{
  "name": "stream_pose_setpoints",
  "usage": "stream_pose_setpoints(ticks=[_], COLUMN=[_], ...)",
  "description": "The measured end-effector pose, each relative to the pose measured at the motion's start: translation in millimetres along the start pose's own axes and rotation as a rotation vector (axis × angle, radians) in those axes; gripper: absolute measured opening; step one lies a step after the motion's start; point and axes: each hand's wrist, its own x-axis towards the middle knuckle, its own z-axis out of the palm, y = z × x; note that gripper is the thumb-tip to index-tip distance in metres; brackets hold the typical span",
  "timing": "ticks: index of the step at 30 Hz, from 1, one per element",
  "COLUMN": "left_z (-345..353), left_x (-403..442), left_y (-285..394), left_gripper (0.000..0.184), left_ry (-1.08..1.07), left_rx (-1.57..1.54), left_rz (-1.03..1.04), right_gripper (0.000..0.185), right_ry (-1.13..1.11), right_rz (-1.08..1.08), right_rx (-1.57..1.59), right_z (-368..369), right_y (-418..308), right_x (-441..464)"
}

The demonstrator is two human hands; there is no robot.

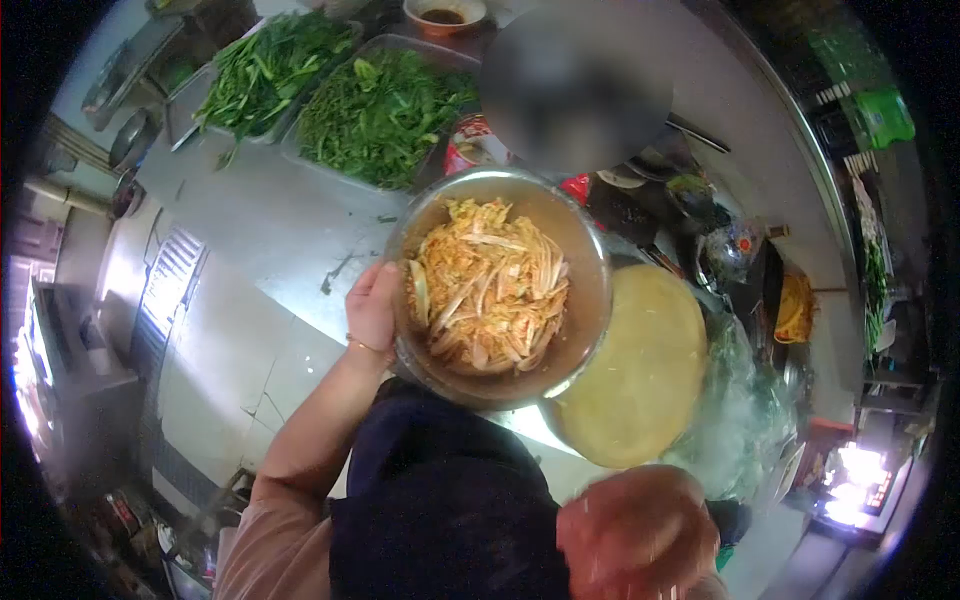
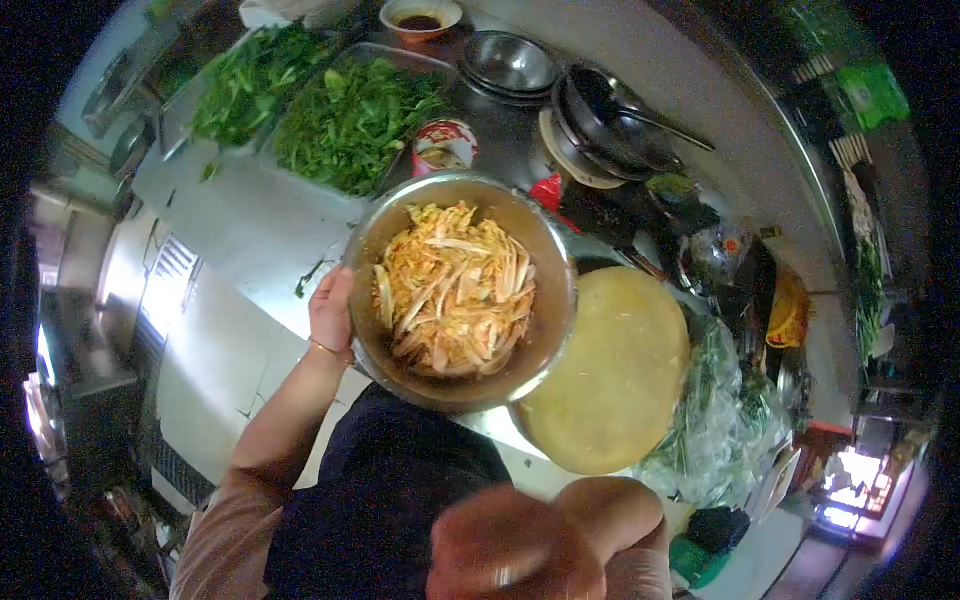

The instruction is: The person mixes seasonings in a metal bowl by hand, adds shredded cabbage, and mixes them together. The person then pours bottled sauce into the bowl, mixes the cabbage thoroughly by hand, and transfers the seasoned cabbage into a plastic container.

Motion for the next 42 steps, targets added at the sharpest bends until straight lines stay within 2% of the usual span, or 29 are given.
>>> stream_pose_setpoints(ticks=[1, 3, 4, 7, 10, 13, 16, 18, 19, 22, 25, 27, 29, 31, 34, 37, 40, 42], left_z=[-1.0, 0.6, 1.4, 0.8, -1.5, -5.3, -0.1, -0.5, -1.3, -0.9, -8.1, -2.7, -3.8, -10.6, -5.6, -9.8, -12.0, -11.0], left_x=[0.5, -2.2, -3.2, 0.9, 1.1, 1.8, -1.5, -0.9, 0.9, -0.1, 6.7, 3.4, 5.1, 9.3, 6.3, 6.7, 8.9, 10.2], left_y=[0.2, -1.7, -1.5, 0.8, 0.3, -7.1, -2.8, -2.4, -2.8, -4.2, -14.4, -10.3, -11.9, -18.4, -15.1, -16.0, -21.9, -22.7], left_gripper=[0.025, 0.026, 0.026, 0.026, 0.024, 0.021, 0.019, 0.018, 0.018, 0.017, 0.017, 0.018, 0.019, 0.021, 0.023, 0.023, 0.025, 0.029], left_ry=[0.016, 0.048, 0.062, 0.063, 0.035, -0.017, 0.006, 0.041, 0.029, 0.039, 0.055, 0.073, 0.076, 0.085, 0.071, 0.015, 0.055, 0.081], left_rx=[0.026, 0.049, 0.046, 0.053, 0.058, -0.019, -0.028, 0.008, 0.0, 0.002, -0.049, -0.034, -0.016, -0.017, -0.049, -0.025, -0.044, -0.011], left_rz=[-0.004, -0.006, -0.002, 0.002, 0.0, 0.027, 0.04, 0.041, 0.046, 0.059, 0.061, 0.056, 0.049, 0.068, 0.086, 0.092, 0.082, 0.066], right_gripper=[0.021, 0.018, 0.002, 0.005, 0.022, 0.024, 0.027, 0.029, 0.032, 0.038, 0.052, 0.058, 0.062, 0.066, 0.066, 0.059, 0.053, 0.052], right_ry=[-0.166, 0.612, 0.839, 0.195, 0.135, 0.516, 1.051, 1.087, 1.106, 1.18, 1.414, 1.295, 1.201, 1.125, 1.128, 1.21, 0.612, 0.73], right_rz=[0.097, -0.215, -0.491, -0.3, -0.304, 0.14, 0.519, 0.634, 0.711, 0.67, 0.592, 0.798, 0.948, 1.04, 0.785, 1.03, 1.288, 0.925], right_rx=[0.139, -0.463, -0.356, 0.007, 0.035, 0.106, 0.09, 0.043, -0.099, -0.668, -0.154, -0.46, -0.368, 0.116, 0.506, 0.179, -1.012, -1.431], right_z=[-2.7, 49.2, 63.1, 33.4, 25.4, 26.6, 0.3, -41.4, -55.5, -104.1, -130.3, -150.0, -150.4, -128.7, -128.2, -139.8, -161.2, -155.2], right_y=[-5.0, -20.0, 2.4, -12.8, -9.5, -8.8, 37.2, 91.9, 113.7, 190.5, 210.6, 262.2, 274.1, 231.1, 274.6, 242.3, 202.1, 197.9], right_x=[5.9, 14.7, 21.5, -2.1, -16.4, -67.1, -75.8, -105.5, -114.0, -151.5, -113.7, -117.8, -92.2, -40.0, -63.6, -72.5, -75.1, -71.8])
